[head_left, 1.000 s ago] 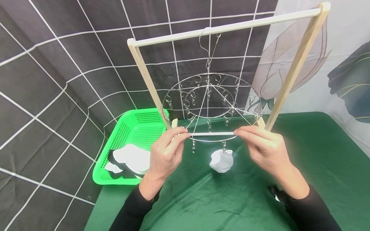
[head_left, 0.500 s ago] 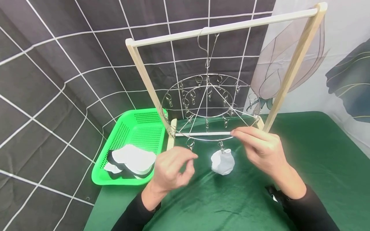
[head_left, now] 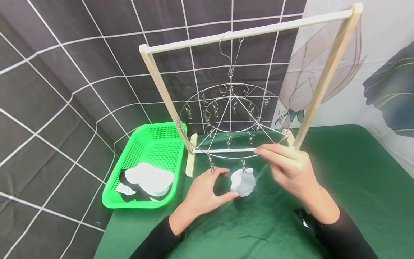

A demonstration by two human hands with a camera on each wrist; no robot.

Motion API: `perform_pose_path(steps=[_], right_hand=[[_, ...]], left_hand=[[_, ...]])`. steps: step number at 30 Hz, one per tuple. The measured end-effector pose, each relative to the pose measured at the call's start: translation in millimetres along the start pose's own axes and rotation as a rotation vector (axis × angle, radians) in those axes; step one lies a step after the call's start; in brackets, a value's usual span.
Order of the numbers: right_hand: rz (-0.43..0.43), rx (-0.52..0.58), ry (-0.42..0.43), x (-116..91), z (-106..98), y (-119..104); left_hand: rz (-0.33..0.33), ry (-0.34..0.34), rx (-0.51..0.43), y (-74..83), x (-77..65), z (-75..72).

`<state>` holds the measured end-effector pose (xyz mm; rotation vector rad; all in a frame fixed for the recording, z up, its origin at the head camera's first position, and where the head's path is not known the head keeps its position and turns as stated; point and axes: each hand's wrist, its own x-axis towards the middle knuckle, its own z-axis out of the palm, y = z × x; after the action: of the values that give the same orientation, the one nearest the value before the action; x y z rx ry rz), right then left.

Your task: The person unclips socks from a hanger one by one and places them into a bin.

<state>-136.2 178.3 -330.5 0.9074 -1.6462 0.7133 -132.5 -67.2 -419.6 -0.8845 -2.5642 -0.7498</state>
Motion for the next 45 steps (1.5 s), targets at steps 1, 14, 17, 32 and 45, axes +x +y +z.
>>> perform_pose_path(steps=[1,14,17,32,45], right_hand=[[-0.001,0.0,0.0,-0.3,0.2,0.0],[0.001,0.013,-0.004,0.8,1.9,-0.9],[0.0,0.01,-0.006,0.4,1.9,-0.7],[0.053,0.057,0.044,5.3,1.9,-6.8],[-0.035,0.206,-0.145,-5.8,5.4,-9.4]], left_hand=[[-0.015,-0.007,-0.044,1.1,1.0,3.4],[0.09,0.254,-0.319,24.3,0.6,23.3],[0.115,0.271,-0.338,26.8,1.4,21.9],[0.112,0.272,-0.391,32.8,0.8,14.7],[0.109,0.255,-0.41,26.6,-0.1,17.6]])
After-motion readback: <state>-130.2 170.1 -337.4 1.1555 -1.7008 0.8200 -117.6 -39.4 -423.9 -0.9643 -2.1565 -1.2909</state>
